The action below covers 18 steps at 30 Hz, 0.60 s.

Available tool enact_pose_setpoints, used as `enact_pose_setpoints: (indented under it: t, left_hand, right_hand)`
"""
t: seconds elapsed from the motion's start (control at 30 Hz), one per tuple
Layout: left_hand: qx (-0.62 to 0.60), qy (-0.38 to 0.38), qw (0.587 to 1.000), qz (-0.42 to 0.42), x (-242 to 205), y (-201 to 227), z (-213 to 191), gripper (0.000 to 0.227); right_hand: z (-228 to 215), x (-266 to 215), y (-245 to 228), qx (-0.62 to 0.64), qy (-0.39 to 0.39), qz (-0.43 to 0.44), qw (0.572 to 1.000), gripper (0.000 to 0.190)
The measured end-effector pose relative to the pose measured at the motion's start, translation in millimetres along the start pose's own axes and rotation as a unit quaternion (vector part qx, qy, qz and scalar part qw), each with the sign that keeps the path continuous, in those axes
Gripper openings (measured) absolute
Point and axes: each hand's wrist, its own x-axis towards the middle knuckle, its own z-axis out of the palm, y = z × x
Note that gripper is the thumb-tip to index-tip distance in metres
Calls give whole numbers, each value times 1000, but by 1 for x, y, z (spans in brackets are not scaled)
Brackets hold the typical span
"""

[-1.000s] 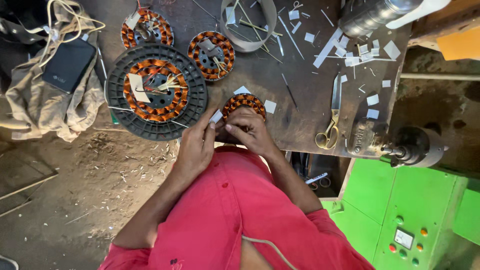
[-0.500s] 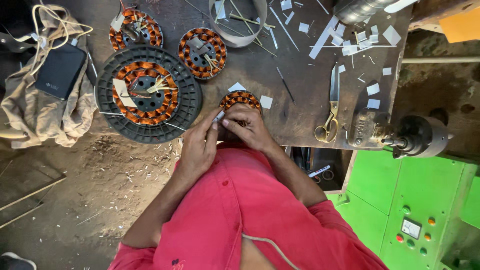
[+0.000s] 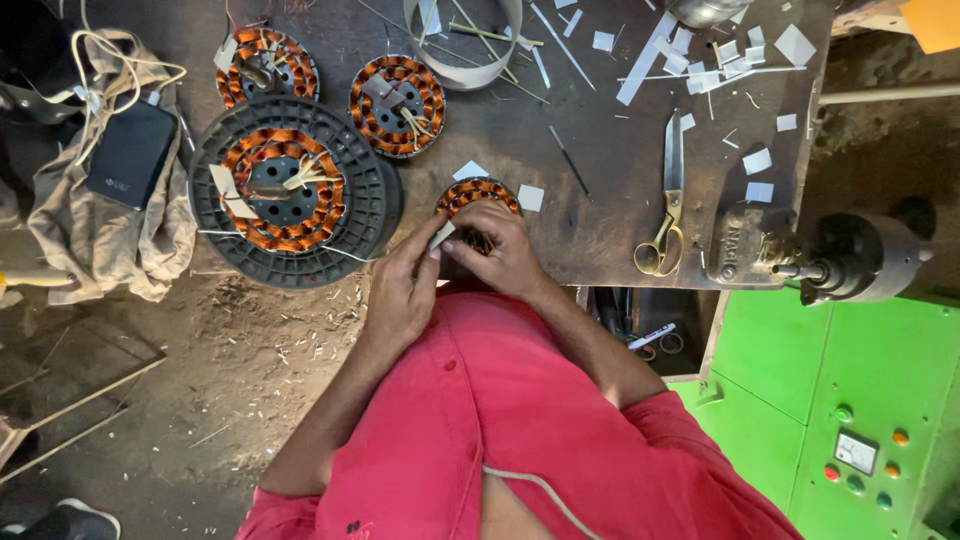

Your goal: The person assembles small electrical components by hand, using scissors to trim wires and a marker to label paper tags. They place tags on the components and organize them on the workbench.

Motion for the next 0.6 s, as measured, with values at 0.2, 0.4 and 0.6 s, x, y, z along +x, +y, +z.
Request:
enact_pose_setpoints:
  t: [0.2,0.4,0.6]
  left_hand:
    - [-12,-39,999,-34,-1,1,1,45]
    - [43,-60,996,42,-2,6,1,51]
    - [106,-99,986,80,-1,5,2,59]
  right_hand:
    - [-2,-11,3,45,50,16,998,21]
    - [8,-14,12,48,60,9,997,17]
    - [7,-14,16,72,52,15,996,16]
